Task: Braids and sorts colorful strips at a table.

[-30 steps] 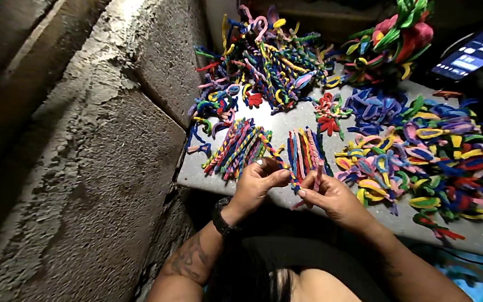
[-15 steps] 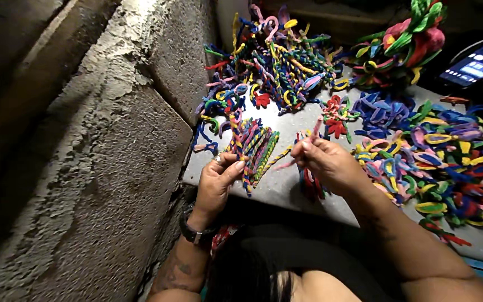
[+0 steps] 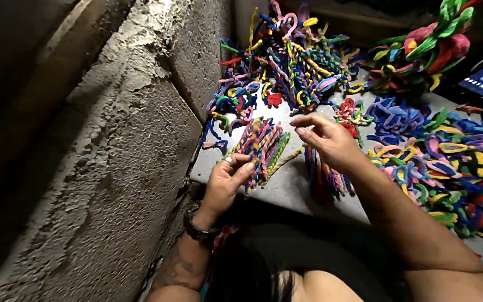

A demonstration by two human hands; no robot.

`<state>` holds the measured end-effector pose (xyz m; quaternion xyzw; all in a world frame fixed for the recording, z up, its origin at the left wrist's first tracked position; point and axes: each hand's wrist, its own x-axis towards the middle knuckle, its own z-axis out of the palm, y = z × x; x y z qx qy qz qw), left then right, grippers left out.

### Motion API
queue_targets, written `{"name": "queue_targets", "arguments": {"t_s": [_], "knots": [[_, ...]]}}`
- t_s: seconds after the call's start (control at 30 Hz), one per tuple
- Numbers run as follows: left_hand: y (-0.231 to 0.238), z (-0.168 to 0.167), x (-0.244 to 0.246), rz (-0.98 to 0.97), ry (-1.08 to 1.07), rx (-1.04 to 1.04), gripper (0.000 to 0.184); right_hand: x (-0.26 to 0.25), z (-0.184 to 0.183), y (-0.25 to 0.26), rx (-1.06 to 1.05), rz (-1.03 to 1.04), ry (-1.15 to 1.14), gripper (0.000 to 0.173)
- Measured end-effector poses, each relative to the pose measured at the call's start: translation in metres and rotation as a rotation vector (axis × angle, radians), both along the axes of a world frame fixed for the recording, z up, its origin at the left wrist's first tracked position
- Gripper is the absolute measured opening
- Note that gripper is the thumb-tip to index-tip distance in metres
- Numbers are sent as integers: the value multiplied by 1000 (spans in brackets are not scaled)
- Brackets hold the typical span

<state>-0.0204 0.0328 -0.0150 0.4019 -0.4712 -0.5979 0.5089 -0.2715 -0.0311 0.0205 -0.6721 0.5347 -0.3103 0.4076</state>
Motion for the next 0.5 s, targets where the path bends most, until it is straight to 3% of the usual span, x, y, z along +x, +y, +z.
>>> {"name": "queue_targets", "arguments": {"t_s": [0.13,0.23,0.5], "knots": [[2,7,-28,-182,-62,37,11,-10,1,33,135,110,-383,23],[5,9,-41,-247,-116,5,10,-12,-6,49,133,75,-584,15],[11,12,-49,-292,-149,-64,11,-28,-8,70,106,-5,-694,14]]}}
